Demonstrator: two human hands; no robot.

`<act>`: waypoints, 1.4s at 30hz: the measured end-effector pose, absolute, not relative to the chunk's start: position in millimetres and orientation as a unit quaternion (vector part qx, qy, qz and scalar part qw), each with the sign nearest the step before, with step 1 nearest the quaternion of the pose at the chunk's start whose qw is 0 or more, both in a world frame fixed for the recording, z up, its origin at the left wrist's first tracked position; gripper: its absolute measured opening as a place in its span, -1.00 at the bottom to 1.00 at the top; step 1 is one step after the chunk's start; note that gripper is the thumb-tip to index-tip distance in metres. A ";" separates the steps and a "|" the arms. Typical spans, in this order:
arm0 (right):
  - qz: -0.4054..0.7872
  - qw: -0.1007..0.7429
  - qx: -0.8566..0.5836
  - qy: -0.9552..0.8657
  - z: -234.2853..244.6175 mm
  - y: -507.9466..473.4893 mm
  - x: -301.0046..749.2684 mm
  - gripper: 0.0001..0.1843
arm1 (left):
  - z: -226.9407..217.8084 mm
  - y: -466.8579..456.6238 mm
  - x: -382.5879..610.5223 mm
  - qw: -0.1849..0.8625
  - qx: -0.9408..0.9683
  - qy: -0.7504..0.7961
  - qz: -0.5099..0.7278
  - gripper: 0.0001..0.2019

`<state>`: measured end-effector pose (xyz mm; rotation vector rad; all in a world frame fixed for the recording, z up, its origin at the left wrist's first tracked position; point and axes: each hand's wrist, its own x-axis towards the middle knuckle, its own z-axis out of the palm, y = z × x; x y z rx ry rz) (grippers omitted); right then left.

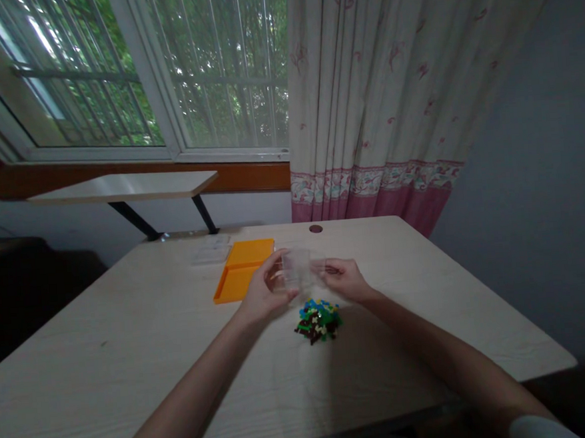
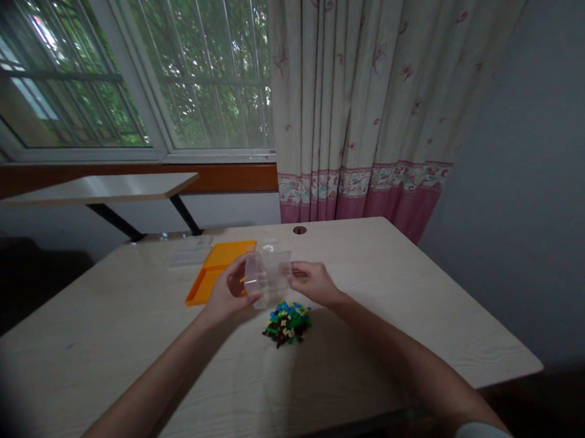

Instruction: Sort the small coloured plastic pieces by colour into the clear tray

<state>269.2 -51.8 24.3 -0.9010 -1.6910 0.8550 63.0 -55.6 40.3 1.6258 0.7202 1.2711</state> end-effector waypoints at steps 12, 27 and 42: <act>0.711 0.490 -0.309 -0.399 17.2 -32.8 279.7 -0.75 | 36.1 -63.7 61.6 0.728 0.556 0.145 0.373 -0.32; 0.459 0.451 -0.357 -0.677 5.4 -48.7 294.6 0.16 | 16.6 -49.1 74.5 0.645 0.522 0.285 0.481 -0.33; 0.369 0.405 -0.457 -0.701 -19.9 -23.4 370.4 0.12 | 27.6 -35.4 15.9 0.117 0.855 0.473 0.178 -0.72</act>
